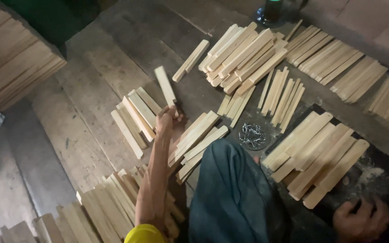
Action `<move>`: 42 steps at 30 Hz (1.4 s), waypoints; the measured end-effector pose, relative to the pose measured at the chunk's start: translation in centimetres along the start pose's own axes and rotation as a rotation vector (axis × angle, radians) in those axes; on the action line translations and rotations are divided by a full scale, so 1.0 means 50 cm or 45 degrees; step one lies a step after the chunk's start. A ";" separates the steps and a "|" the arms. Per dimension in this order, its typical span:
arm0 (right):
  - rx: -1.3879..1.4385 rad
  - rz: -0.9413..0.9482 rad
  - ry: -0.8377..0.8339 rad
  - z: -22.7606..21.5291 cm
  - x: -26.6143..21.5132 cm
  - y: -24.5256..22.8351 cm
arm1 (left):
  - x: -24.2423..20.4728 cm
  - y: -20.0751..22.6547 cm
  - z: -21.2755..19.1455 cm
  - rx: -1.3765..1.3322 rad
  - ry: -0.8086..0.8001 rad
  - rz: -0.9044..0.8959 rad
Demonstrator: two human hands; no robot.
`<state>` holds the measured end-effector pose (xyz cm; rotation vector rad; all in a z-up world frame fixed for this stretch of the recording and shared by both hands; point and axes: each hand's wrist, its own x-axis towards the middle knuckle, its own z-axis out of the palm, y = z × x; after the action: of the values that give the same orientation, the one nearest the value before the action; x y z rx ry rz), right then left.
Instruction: Organizing and arranging small wooden slats into neat rows on the floor of a workshop.
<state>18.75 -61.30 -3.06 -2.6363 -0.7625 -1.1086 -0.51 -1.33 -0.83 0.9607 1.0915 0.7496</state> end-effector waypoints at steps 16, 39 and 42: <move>-0.157 0.086 -0.088 -0.006 -0.014 -0.007 | -0.082 0.027 0.001 0.083 -0.309 0.060; 0.062 0.030 -0.005 0.012 -0.010 0.007 | 0.152 -0.079 -0.019 2.513 0.306 0.247; -0.008 0.025 -0.020 0.022 -0.024 0.017 | 0.180 -0.145 -0.047 1.837 0.361 0.531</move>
<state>19.17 -62.11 -4.67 -2.6547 -0.7355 -1.0880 0.28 4.19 -11.24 2.3965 1.7174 0.3198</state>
